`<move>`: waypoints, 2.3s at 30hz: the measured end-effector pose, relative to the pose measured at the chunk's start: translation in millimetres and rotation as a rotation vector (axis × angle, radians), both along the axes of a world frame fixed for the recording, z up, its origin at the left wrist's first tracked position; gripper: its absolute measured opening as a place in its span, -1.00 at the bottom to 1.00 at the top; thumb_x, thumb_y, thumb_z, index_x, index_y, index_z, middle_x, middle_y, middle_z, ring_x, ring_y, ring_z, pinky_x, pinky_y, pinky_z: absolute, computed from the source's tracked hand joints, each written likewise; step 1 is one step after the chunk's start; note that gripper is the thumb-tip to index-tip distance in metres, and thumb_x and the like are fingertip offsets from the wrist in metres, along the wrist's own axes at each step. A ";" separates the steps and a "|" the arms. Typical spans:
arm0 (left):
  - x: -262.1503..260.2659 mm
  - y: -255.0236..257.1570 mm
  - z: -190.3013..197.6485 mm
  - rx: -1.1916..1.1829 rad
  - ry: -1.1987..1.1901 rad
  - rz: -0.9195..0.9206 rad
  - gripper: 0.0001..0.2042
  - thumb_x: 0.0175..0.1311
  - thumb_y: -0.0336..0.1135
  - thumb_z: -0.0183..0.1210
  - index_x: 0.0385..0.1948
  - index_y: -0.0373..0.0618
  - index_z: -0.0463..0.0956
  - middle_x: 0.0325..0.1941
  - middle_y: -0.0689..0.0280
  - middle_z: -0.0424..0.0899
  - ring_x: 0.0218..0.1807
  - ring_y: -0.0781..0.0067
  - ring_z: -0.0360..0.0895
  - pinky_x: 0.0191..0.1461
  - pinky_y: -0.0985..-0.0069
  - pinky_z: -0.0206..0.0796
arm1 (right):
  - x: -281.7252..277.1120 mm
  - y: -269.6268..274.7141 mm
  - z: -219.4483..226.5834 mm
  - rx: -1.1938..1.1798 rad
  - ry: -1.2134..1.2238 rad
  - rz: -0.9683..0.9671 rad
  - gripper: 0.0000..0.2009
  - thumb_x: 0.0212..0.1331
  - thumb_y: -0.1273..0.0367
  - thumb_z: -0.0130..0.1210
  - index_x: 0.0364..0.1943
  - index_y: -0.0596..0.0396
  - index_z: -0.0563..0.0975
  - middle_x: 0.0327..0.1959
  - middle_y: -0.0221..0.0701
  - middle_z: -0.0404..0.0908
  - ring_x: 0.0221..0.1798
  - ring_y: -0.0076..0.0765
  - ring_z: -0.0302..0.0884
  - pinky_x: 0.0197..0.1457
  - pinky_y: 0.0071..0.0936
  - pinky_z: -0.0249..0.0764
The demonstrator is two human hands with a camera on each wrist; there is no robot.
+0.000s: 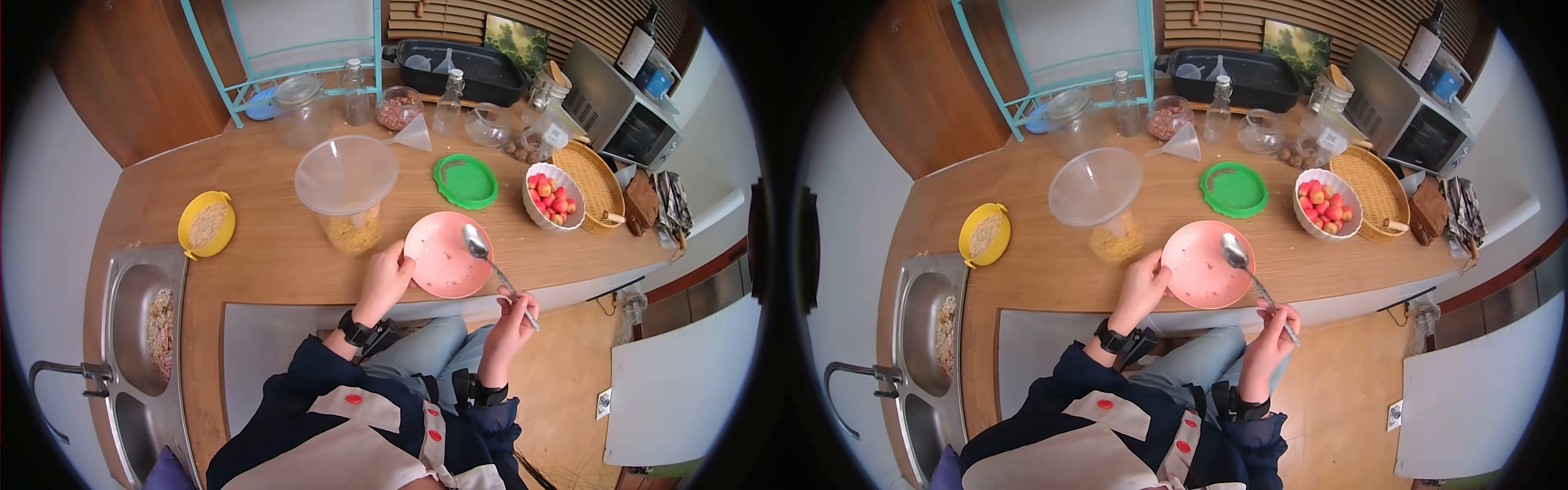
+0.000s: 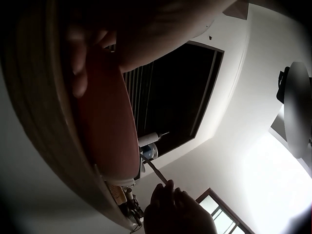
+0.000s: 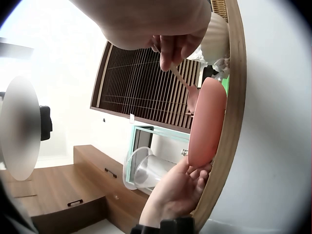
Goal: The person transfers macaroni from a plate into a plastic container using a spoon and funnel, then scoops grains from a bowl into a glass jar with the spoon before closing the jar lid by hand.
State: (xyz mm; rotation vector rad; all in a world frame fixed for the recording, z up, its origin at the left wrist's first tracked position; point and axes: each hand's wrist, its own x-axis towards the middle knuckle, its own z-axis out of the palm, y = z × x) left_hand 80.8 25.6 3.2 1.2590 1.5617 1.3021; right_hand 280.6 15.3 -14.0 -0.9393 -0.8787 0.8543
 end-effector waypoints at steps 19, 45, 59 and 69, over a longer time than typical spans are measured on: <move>-94.9 -102.1 41.3 -0.046 -0.126 -0.073 -0.72 0.11 -0.46 -0.09 -0.15 -0.28 0.46 -0.46 0.29 0.56 -0.47 0.64 0.46 -0.42 0.63 0.33 | -21.4 40.1 40.6 -0.167 0.197 0.735 -0.83 0.25 0.31 -0.09 -0.35 0.11 0.44 -0.51 -0.52 0.43 -0.44 -0.65 0.32 -0.40 -0.68 0.28; -251.4 -20.6 5.9 -0.058 -0.107 0.504 -0.59 0.18 -0.49 -0.19 0.12 -0.12 0.23 -0.51 0.21 0.52 -0.64 0.54 0.49 -0.58 0.67 0.38 | -37.5 134.3 -6.8 -0.092 0.046 0.205 -0.79 0.25 0.31 -0.09 -0.19 0.16 0.43 -0.29 -0.30 0.57 -0.25 -0.48 0.54 -0.34 -0.66 0.38; -270.0 18.7 -19.4 -0.110 0.128 0.527 -0.39 0.13 -0.21 0.09 0.14 -0.37 0.04 -0.41 0.17 0.52 -0.61 0.51 0.50 -0.59 0.65 0.35 | -45.3 123.5 -5.6 -0.149 -0.068 0.319 -0.51 0.22 0.32 -0.04 0.17 0.16 0.08 -0.19 -0.24 0.54 -0.27 -0.47 0.52 -0.30 -0.66 0.40; -260.4 24.2 -25.7 -0.055 0.466 0.582 -0.25 0.12 -0.15 0.13 0.20 -0.42 -0.11 -0.22 -0.01 0.48 -0.36 0.32 0.52 -0.34 0.52 0.38 | -47.5 108.9 -5.1 -0.082 -0.413 0.118 -0.56 0.17 0.41 -0.01 0.10 0.25 0.16 -0.37 -0.36 0.46 -0.51 -0.60 0.36 -0.50 -0.67 0.31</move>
